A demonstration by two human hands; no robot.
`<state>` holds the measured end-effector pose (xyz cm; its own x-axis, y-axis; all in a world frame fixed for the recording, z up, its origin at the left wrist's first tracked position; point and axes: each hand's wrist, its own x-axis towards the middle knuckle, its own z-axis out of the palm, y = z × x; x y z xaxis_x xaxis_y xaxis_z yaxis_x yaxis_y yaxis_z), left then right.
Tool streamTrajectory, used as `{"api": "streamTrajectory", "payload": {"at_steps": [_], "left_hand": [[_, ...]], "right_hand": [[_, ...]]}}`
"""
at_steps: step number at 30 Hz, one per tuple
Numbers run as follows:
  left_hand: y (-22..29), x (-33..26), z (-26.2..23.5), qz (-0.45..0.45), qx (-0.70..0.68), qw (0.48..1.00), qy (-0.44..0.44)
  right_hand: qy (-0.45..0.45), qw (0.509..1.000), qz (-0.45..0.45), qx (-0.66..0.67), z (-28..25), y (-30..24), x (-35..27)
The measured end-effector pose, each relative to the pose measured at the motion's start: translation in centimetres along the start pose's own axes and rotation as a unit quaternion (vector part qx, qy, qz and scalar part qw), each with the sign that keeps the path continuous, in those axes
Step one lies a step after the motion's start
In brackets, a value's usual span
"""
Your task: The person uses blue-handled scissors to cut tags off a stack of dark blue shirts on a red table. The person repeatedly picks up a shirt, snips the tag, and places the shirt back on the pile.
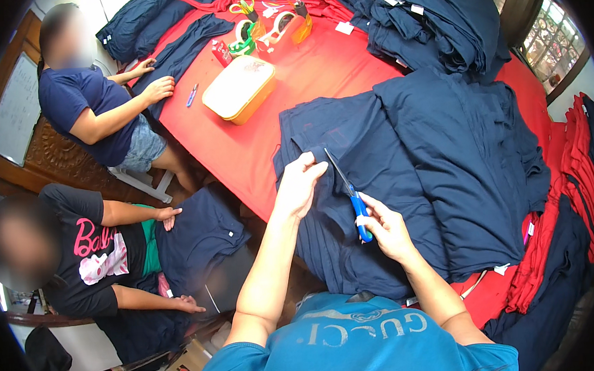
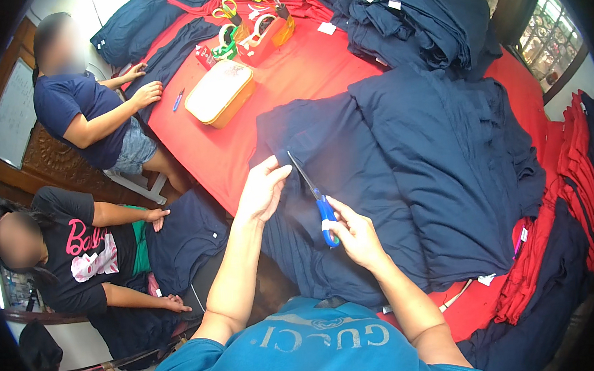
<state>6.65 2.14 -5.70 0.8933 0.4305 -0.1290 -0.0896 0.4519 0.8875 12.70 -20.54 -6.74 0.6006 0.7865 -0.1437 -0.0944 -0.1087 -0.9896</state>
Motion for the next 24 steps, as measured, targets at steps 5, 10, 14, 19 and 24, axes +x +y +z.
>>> {"api": "streamTrajectory", "payload": {"at_steps": [5, 10, 14, 19, 24], "left_hand": [[1.7, -0.6, 1.4, 0.020, 0.061, 0.997, -0.045], [2.5, -0.2, 1.3, 0.001, 0.048, 0.998, -0.034], [1.8, 0.8, -0.1, 0.001, 0.056, 0.998, -0.034], [3.0, -0.1, 2.3, 0.041, 0.091, 0.994, -0.039], [3.3, 0.0, 2.3, 0.039, 0.067, 0.996, -0.041]], "right_hand": [[0.019, 0.993, -0.097, -0.060, 0.4, 0.1, 1.5], [-0.008, 0.999, 0.000, -0.052, -0.3, -0.7, 1.5], [0.004, 0.998, -0.039, -0.057, 0.1, -0.6, 1.7], [0.020, 0.992, -0.115, -0.056, 0.3, -0.3, 2.7], [0.005, 0.997, -0.018, -0.073, -0.2, -2.3, 2.4]]}}
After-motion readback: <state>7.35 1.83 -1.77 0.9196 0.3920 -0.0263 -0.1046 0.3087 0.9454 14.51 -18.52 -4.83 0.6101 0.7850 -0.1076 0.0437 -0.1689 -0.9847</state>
